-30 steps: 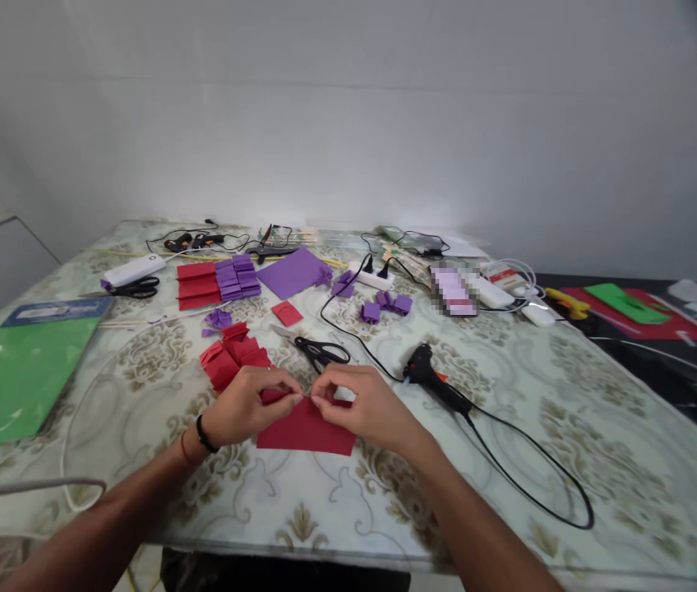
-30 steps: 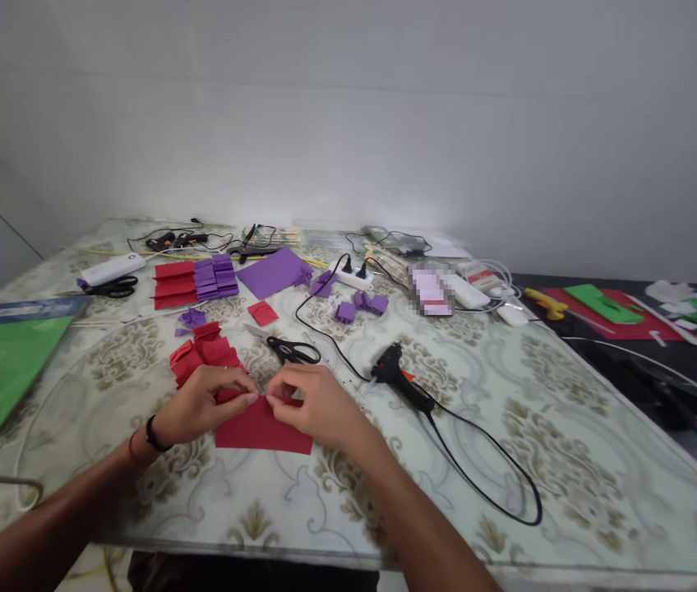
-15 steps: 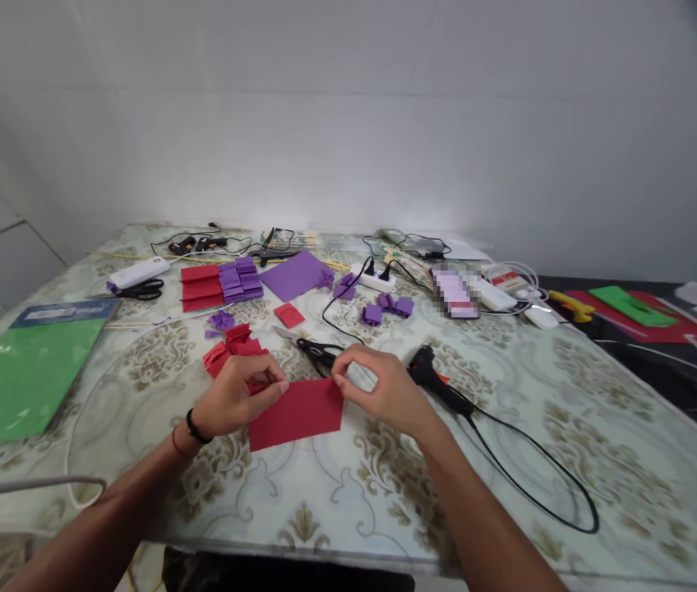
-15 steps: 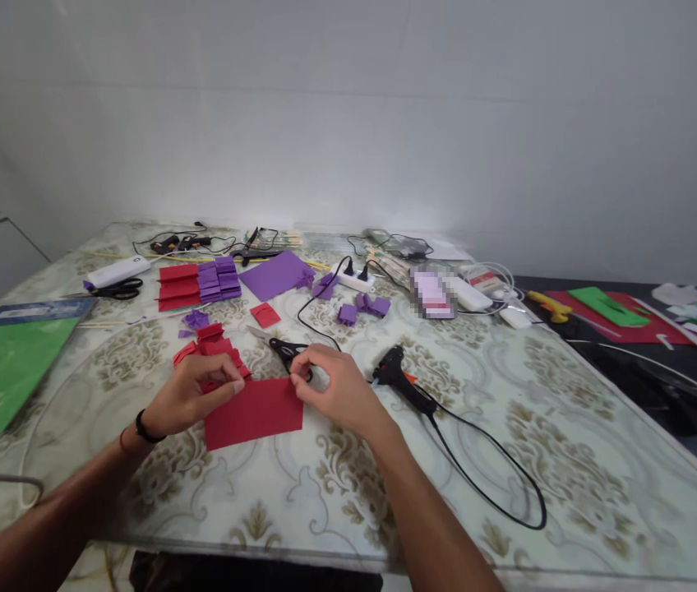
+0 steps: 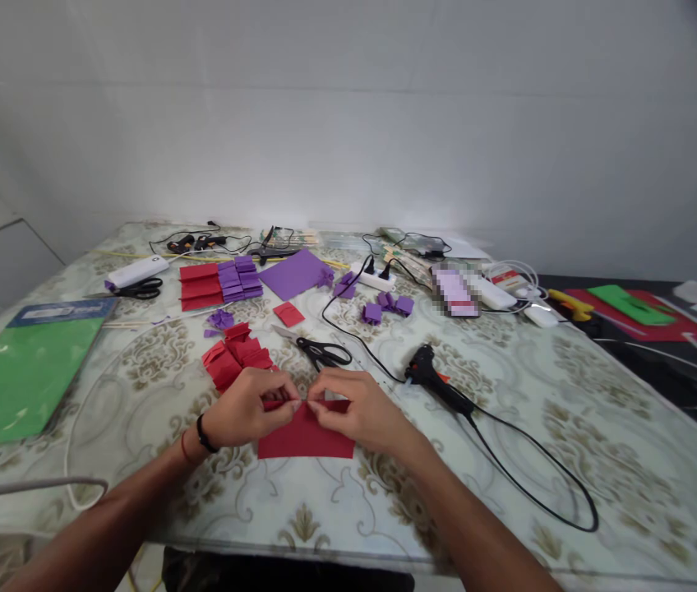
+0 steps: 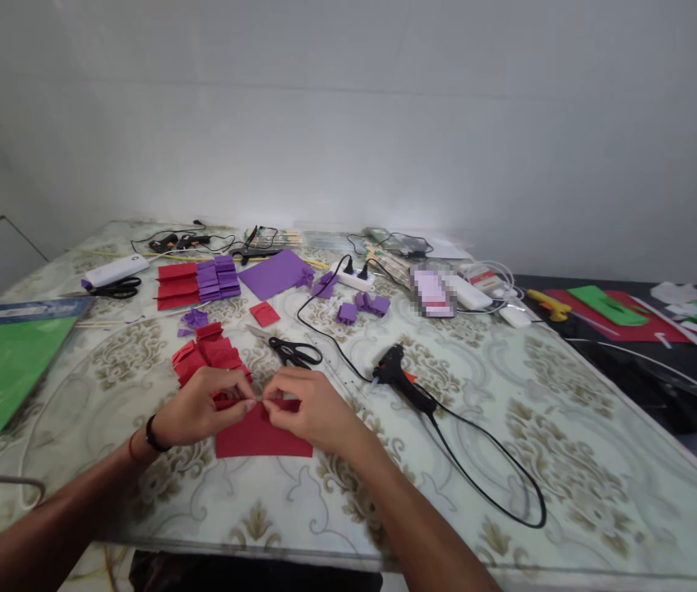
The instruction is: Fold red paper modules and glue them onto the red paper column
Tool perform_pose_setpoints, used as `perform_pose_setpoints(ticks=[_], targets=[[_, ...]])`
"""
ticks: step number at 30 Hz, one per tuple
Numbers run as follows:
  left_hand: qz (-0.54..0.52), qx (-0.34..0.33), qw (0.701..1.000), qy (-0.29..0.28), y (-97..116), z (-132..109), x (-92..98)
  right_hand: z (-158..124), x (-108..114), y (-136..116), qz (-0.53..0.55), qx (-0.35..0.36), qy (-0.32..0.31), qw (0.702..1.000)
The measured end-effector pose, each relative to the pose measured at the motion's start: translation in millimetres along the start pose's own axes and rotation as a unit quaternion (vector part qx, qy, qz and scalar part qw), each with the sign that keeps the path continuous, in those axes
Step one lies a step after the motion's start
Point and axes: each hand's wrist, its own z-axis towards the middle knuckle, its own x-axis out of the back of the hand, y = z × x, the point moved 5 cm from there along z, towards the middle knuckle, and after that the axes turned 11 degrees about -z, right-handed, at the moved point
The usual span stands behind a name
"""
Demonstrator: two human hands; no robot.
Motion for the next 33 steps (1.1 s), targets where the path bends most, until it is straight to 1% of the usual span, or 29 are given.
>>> perform_pose_setpoints(ticks=[6, 10, 15, 18, 23, 26, 28, 33], targets=[[-0.009, 0.010, 1.000, -0.008, 2.6, 3.9, 21.6, -0.7, 14.9, 5.0, 0.007, -0.032, 0.007, 0.999], [-0.014, 0.012, 0.999, -0.029, 5.7, 5.0, 29.7, -1.1, 19.6, 5.5, 0.004, -0.030, -0.007, 1.000], [-0.019, 0.024, 0.999, -0.025, 4.4, 3.7, 38.3, -0.8, 29.6, 11.1, -0.012, -0.051, 0.006, 0.999], [-0.018, 0.029, 0.999, -0.025, 2.2, 3.4, 35.8, -0.8, 29.9, 15.5, -0.043, -0.055, 0.003, 0.998], [-0.002, 0.031, 0.999, -0.015, -2.1, 3.7, 22.7, -1.8, 15.4, 14.0, -0.076, -0.032, -0.006, 0.997], [-0.001, 0.037, 0.999, -0.019, -5.9, 2.9, 14.1, -2.1, 6.1, 9.2, -0.070, -0.021, -0.020, 0.997], [-0.002, 0.040, 0.999, -0.020, -8.7, 2.4, 9.9, -1.9, 2.2, 7.8, -0.056, -0.027, -0.029, 0.998], [-0.006, 0.039, 0.999, -0.017, -10.7, 3.3, 6.2, -0.9, -2.5, 9.5, -0.021, -0.049, -0.039, 0.998]])
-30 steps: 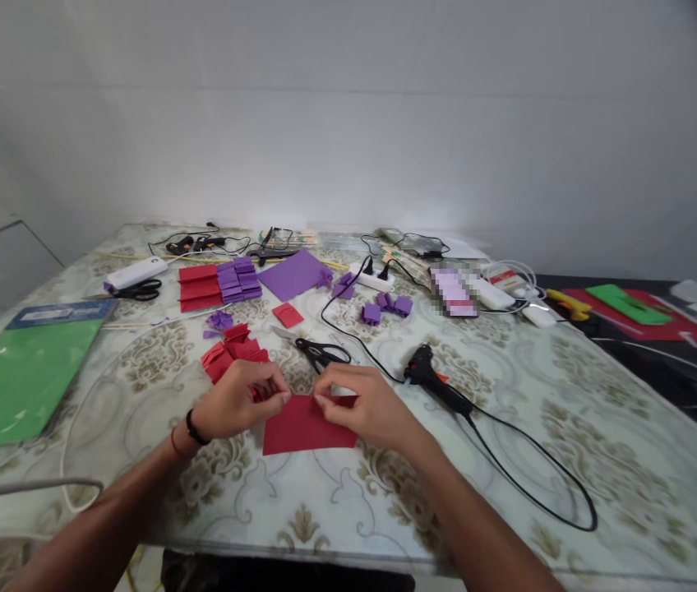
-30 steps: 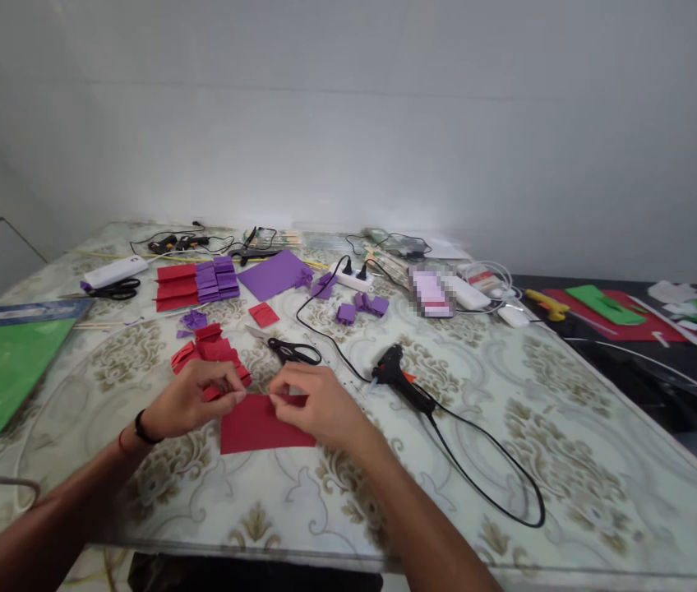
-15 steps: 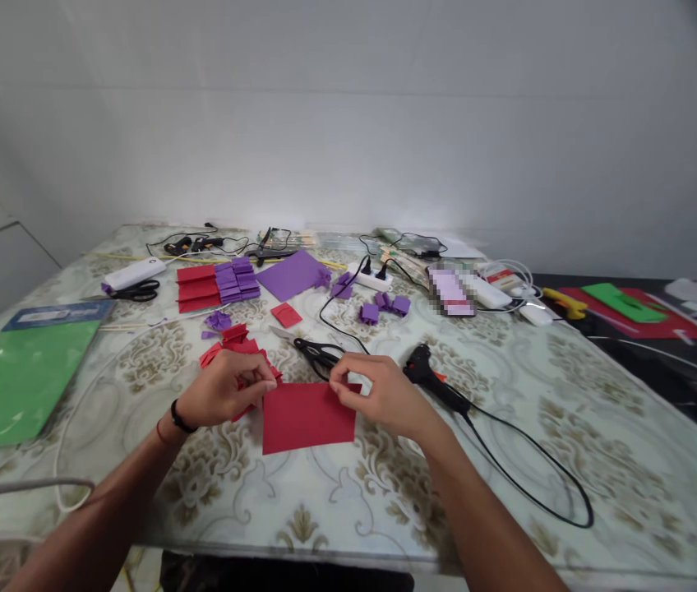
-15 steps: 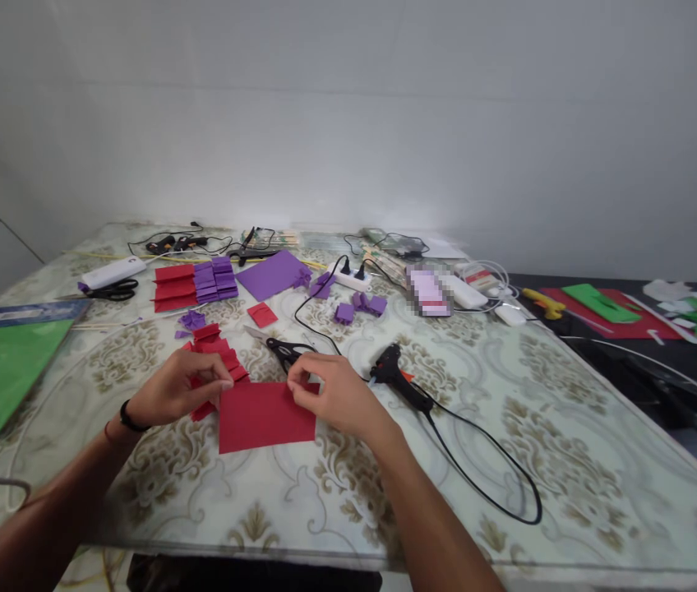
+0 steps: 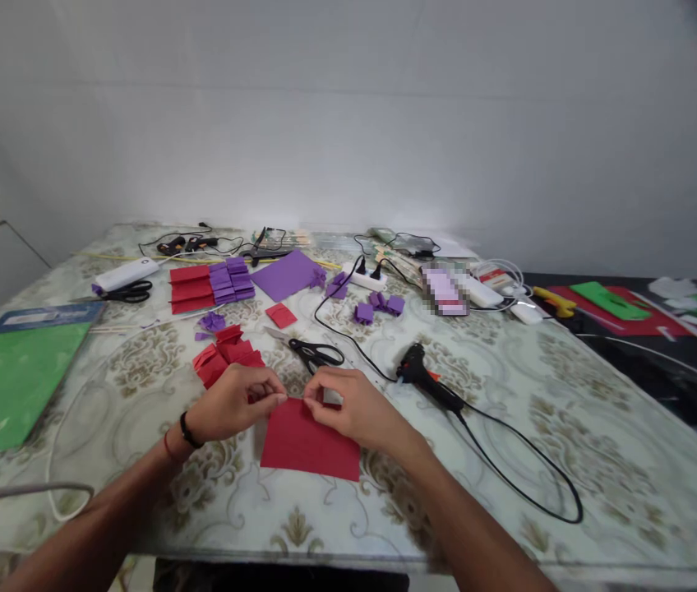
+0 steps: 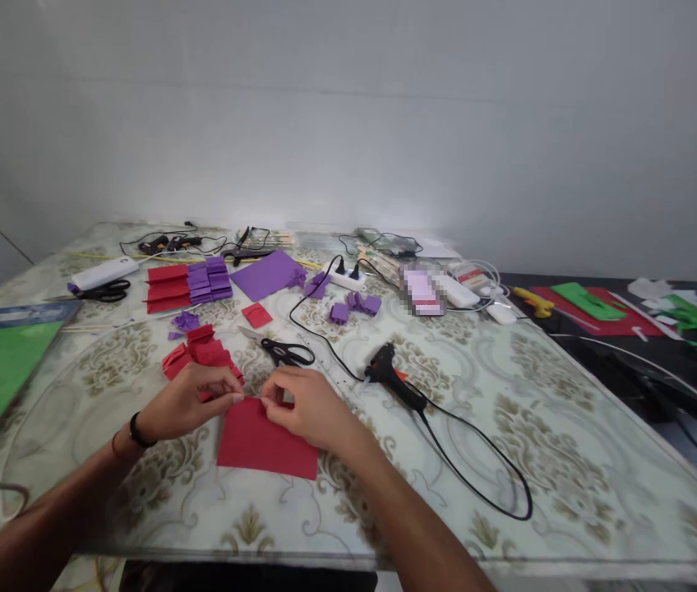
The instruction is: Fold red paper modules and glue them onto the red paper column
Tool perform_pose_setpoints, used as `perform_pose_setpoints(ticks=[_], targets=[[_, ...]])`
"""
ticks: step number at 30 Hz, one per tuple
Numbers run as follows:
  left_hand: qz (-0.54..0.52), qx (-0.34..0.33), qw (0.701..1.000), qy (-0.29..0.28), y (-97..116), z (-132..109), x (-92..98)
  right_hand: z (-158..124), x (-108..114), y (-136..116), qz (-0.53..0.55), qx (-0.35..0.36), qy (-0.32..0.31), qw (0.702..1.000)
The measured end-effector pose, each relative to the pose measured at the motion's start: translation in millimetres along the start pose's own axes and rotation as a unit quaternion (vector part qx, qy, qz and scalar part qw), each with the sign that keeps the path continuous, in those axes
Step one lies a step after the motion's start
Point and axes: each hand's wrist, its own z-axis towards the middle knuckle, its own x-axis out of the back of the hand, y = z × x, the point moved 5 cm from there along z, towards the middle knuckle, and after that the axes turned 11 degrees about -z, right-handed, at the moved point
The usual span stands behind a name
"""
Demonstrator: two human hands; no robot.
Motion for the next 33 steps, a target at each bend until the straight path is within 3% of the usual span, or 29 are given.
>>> perform_pose_setpoints(ticks=[4, 10, 14, 17, 20, 24, 28, 33], targets=[[0.000, -0.016, 1.000, 0.012, 8.1, -0.4, 14.7, 1.0, 6.6, 2.6, 0.014, -0.005, -0.002, 1.000], [-0.014, -0.045, 0.996, 0.077, 16.6, -4.9, 52.9, -7.1, 51.4, 24.1, 0.017, -0.038, 0.028, 0.999], [-0.019, -0.046, 0.995, 0.084, 14.4, -3.9, 48.1, -12.9, 74.0, 37.2, -0.004, -0.076, 0.115, 0.990], [-0.012, -0.042, 0.997, 0.063, 12.9, -1.7, 31.4, -9.7, 66.0, 27.3, 0.000, -0.055, 0.132, 0.990], [-0.006, -0.035, 0.998, 0.046, 10.3, -0.8, 16.7, -4.3, 42.2, 10.8, 0.013, -0.017, 0.058, 0.998], [-0.005, -0.026, 0.999, 0.046, 6.1, -1.2, 8.4, -3.5, 22.7, 7.3, 0.018, -0.037, 0.004, 0.999], [-0.016, -0.019, 0.999, 0.037, 6.6, -0.5, 6.7, -4.1, 21.4, 9.8, 0.013, -0.023, -0.010, 1.000], [-0.048, -0.010, 0.999, 0.013, 7.3, -0.1, 13.5, -5.2, 36.3, 13.4, 0.009, -0.019, -0.017, 1.000]])
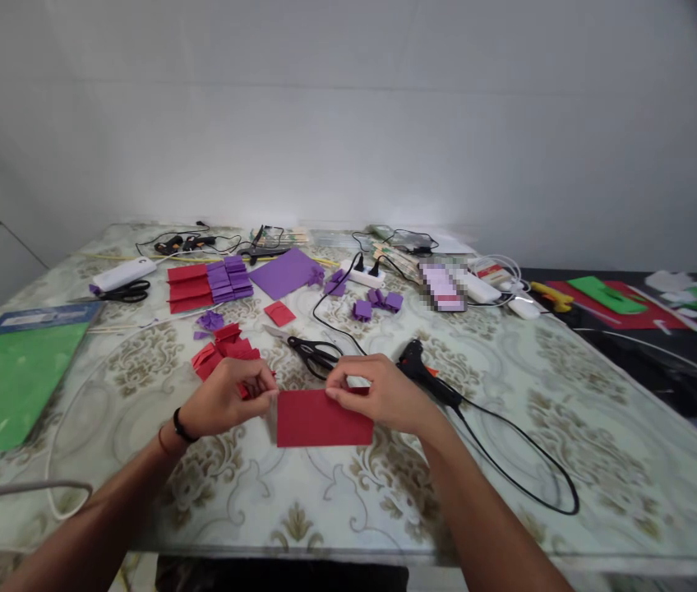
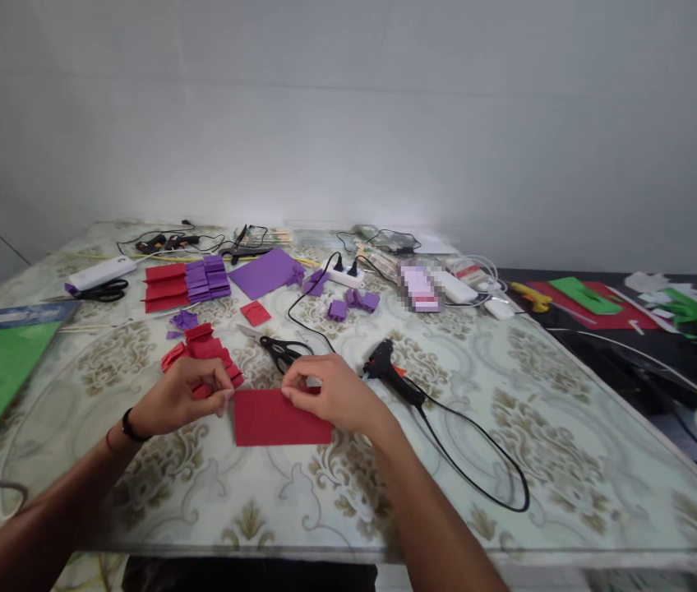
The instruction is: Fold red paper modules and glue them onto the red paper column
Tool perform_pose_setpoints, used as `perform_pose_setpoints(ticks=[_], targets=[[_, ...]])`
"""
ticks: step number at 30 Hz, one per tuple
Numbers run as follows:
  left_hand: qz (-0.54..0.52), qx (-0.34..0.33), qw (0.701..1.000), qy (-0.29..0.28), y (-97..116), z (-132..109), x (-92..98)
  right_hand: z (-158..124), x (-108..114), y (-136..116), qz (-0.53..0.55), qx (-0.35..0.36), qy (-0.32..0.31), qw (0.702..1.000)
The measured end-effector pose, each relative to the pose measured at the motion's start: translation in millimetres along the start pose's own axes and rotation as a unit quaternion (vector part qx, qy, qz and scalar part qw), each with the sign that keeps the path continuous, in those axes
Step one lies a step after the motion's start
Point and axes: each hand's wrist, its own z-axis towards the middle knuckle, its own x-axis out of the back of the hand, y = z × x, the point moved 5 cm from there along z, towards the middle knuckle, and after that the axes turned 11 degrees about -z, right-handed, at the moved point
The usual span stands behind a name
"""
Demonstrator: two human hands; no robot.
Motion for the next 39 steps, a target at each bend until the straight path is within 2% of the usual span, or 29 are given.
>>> perform_pose_setpoints(ticks=[3, 6, 8, 12, 16, 20, 23, 26, 30, 35, 39], targets=[[-0.017, -0.002, 1.000, 0.014, -1.4, -0.4, 8.9, -0.6, 10.0, 5.5, 0.004, -0.022, 0.018, 1.000], [-0.015, -0.015, 0.998, 0.057, -1.4, -0.8, 13.1, 0.4, 6.0, 5.4, 0.013, -0.018, 0.014, 1.000], [0.010, -0.037, 0.997, 0.063, 1.1, -1.1, 6.7, 1.5, -4.5, 0.8, 0.017, 0.000, -0.001, 1.000], [0.081, -0.081, 0.993, 0.004, 5.1, -2.8, -21.9, 2.8, -23.1, -12.2, 0.022, 0.034, 0.015, 0.999], [0.083, -0.086, 0.993, 0.007, 5.5, -4.9, -31.9, 2.6, -26.4, -21.5, 0.028, 0.041, 0.036, 0.998], [0.063, -0.091, 0.994, 0.023, 11.1, -5.0, -19.6, 0.9, -12.6, -22.6, 0.041, 0.048, 0.045, 0.997], [0.008, -0.054, 0.997, 0.057, 10.3, -3.5, -3.7, -1.2, 4.7, -13.8, 0.046, 0.024, 0.074, 0.996], [-0.033, -0.027, 0.996, 0.081, 5.8, -2.8, 4.0, -2.0, 14.2, -1.6, 0.061, -0.010, 0.105, 0.992], [-0.058, -0.002, 0.993, 0.101, -2.9, -3.1, 1.0, 0.6, 5.5, 11.5, 0.124, -0.064, 0.125, 0.982], [-0.081, 0.018, 0.989, 0.126, -6.4, -3.0, -1.3, 5.1, -14.8, 15.9, 0.201, -0.109, 0.063, 0.971], [-0.065, 0.025, 0.988, 0.135, -4.2, -1.5, 5.0, 3.7, -11.9, 25.0, 0.220, -0.146, 0.083, 0.961]])
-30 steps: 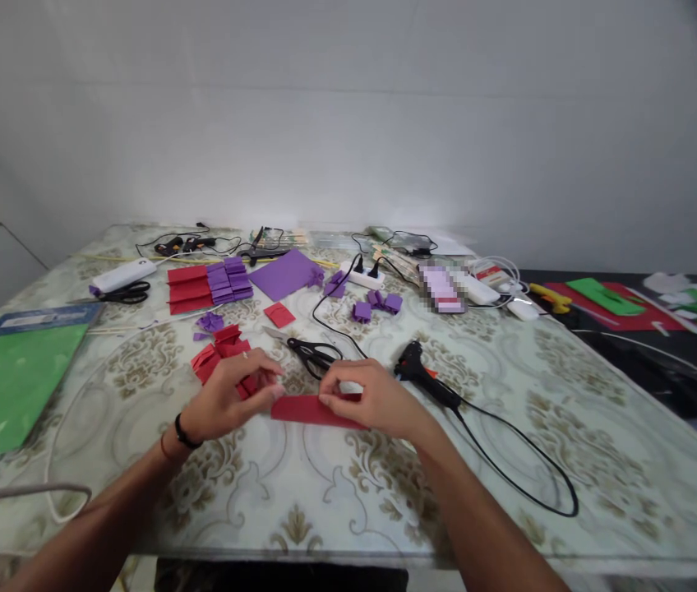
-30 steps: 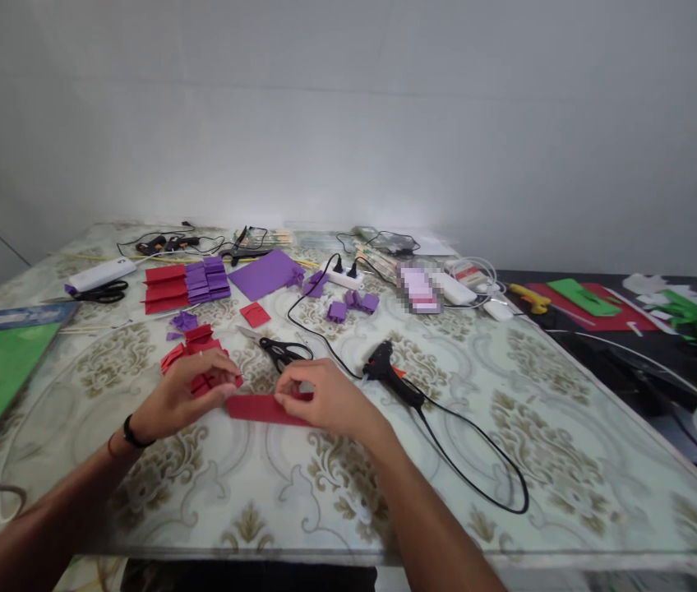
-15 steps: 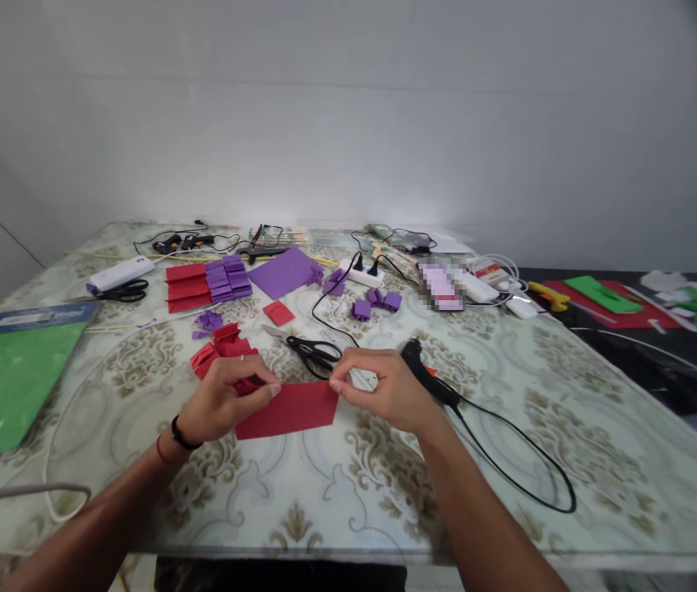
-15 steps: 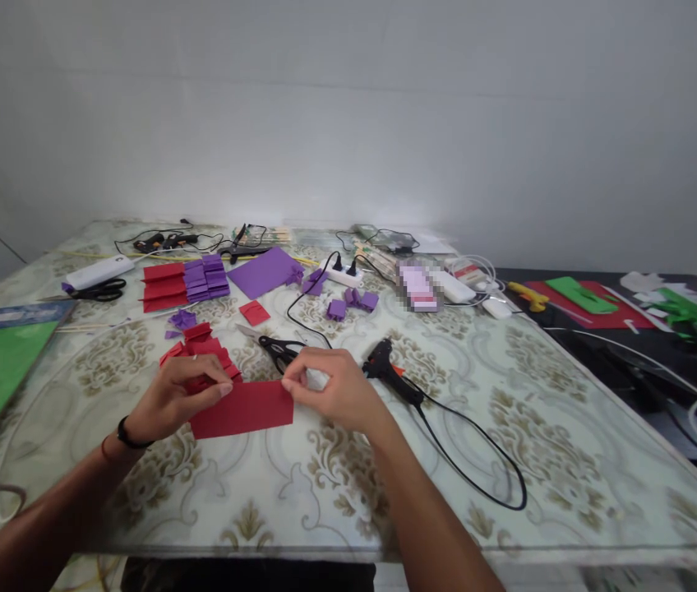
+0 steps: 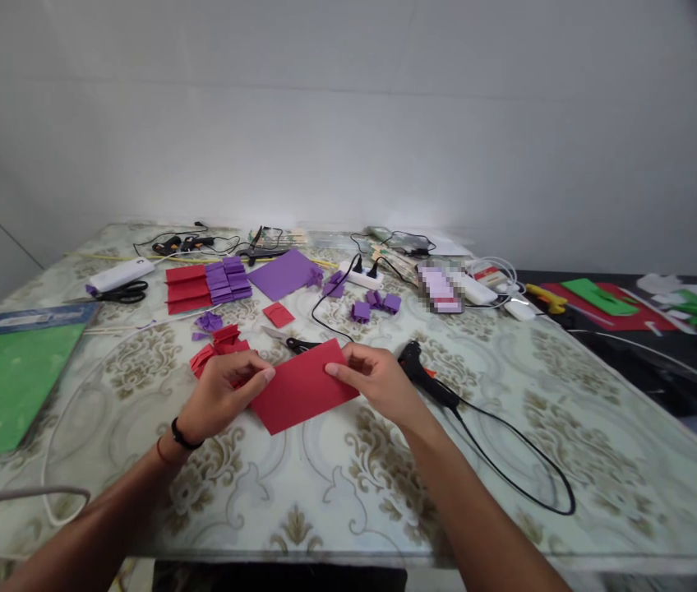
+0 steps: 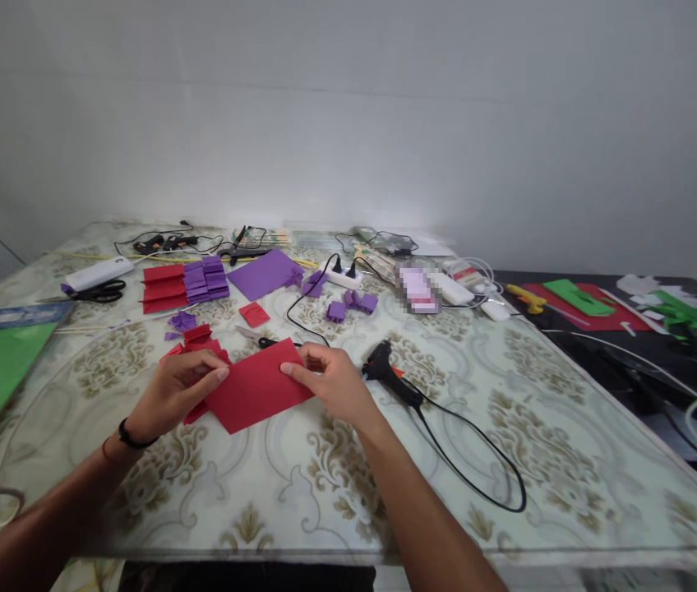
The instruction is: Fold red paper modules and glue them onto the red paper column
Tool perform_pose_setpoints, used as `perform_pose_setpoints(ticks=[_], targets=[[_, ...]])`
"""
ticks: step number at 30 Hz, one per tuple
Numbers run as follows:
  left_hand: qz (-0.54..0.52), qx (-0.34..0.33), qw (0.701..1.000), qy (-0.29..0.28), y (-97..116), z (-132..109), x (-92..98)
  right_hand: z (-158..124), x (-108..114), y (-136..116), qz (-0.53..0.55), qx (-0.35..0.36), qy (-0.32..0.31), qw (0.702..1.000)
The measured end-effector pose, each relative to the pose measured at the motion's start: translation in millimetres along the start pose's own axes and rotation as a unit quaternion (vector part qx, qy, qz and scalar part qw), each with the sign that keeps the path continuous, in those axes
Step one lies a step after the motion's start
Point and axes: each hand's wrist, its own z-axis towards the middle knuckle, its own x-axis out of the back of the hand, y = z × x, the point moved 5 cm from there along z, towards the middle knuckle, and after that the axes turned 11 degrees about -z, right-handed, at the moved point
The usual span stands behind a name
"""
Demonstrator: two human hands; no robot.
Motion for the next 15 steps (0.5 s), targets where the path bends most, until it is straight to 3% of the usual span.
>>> perform_pose_setpoints(ticks=[9, 12, 15], targets=[[-0.041, 0.021, 0.999, 0.021, -12.8, -1.2, 10.3, 4.5, 10.2, 9.4, -0.002, -0.021, 0.055, 0.998], [-0.079, 0.013, 0.997, 0.011, -11.4, 0.3, 11.5, 2.6, 8.9, 6.0, 0.002, -0.022, 0.032, 0.999], [-0.186, 0.028, 0.982, -0.033, -12.4, 1.8, 5.7, -1.0, -0.7, 0.4, 0.006, -0.020, -0.041, 0.999]])
